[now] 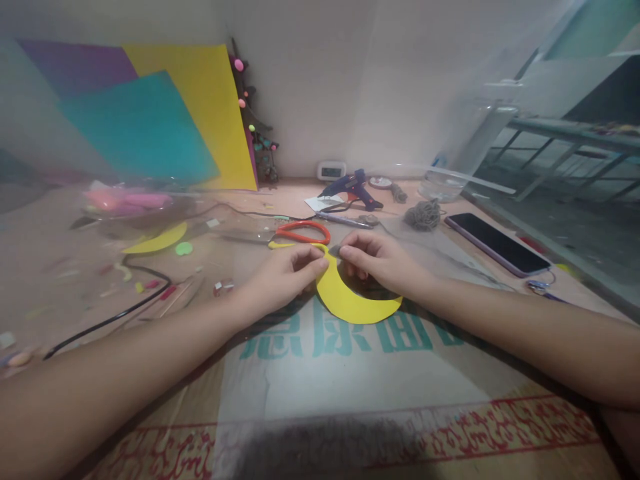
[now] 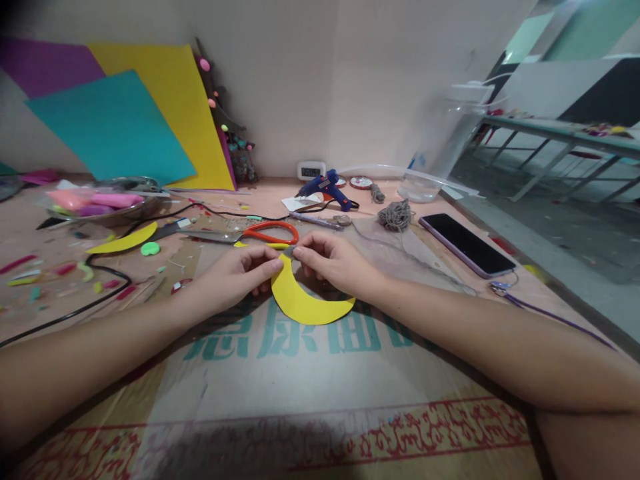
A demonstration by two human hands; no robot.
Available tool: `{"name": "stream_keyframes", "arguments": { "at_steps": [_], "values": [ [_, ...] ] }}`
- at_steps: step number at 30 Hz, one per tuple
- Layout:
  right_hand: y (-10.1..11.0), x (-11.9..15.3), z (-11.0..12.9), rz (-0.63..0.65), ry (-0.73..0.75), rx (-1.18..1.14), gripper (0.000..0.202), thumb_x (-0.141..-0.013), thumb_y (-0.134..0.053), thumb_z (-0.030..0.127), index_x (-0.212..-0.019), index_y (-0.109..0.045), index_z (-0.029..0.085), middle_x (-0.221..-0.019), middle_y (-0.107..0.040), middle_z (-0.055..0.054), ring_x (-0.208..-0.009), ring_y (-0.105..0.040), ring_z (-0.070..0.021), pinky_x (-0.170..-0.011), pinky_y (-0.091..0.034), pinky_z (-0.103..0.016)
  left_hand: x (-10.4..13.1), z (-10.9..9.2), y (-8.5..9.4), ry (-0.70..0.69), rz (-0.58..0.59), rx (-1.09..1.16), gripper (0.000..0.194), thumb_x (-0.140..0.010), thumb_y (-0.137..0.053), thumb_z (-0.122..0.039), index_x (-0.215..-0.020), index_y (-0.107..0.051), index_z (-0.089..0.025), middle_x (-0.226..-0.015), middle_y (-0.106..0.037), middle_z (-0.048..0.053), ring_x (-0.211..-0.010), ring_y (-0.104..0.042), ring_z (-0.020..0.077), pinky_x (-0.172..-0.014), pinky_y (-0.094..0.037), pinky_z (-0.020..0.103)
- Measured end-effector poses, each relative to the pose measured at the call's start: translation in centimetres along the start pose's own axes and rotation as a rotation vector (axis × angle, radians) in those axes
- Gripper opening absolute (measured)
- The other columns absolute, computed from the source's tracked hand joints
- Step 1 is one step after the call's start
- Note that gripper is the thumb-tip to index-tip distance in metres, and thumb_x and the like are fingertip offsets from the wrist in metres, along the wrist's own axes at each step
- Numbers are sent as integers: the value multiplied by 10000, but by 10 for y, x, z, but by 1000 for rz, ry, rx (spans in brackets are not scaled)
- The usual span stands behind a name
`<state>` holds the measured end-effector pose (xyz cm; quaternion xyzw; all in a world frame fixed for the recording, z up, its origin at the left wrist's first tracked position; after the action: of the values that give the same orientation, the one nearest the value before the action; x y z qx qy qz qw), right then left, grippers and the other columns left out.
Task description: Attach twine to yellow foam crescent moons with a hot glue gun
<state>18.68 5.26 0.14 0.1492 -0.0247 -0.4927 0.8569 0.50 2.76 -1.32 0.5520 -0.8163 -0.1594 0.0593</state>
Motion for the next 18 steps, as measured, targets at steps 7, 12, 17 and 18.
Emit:
{"name": "stream_keyframes", "arguments": {
  "at_steps": [7, 12, 17, 18],
  "values": [
    [-2, 1, -2, 49, -72, -68, 237, -812, -668, 381, -816, -540, 182, -582, -552, 57, -449, -472, -67, -396, -351, -186, 1, 3, 2, -5, 5, -67, 328, -901, -535, -468, -832, -614, -157, -639, -530, -25, -537, -467, 84, -488, -357, 192],
    [-3, 2, -3, 66, -68, -67, 222, -828, -648, 371, -785, -536, 185, -579, -541, 58, -452, -472, -64, -392, -355, -184, 1, 1, 2, -39, 17, -83, 347, -930, -492, -459, -770, -566, -160, -612, -502, -34, -527, -464, 83, -492, -355, 196],
    [-3, 1, -3, 49, -72, -75, 232, -835, -644, 376, -798, -517, 185, -576, -533, 65, -448, -463, -61, -400, -356, -183, 0, -1, 2, -51, 6, -49, 367, -976, -403, -433, -740, -500, -169, -603, -498, -32, -527, -478, 88, -496, -375, 202],
    [-3, 1, -3, 47, -74, -79, 235, -836, -644, 378, -803, -513, 186, -572, -530, 67, -445, -462, -61, -400, -354, -183, 0, 0, 2, -43, -1, -43, 365, -979, -397, -437, -751, -498, -171, -604, -502, -31, -526, -483, 89, -494, -380, 203]
  ]
}}
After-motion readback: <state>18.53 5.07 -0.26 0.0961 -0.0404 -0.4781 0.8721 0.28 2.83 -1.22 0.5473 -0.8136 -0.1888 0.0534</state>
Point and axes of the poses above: each hand's wrist, its own x-axis away from the middle knuckle, its own y-axis out of the back of the hand, z = x × y, the point moved 2 cm from there along -x, towards the middle knuckle
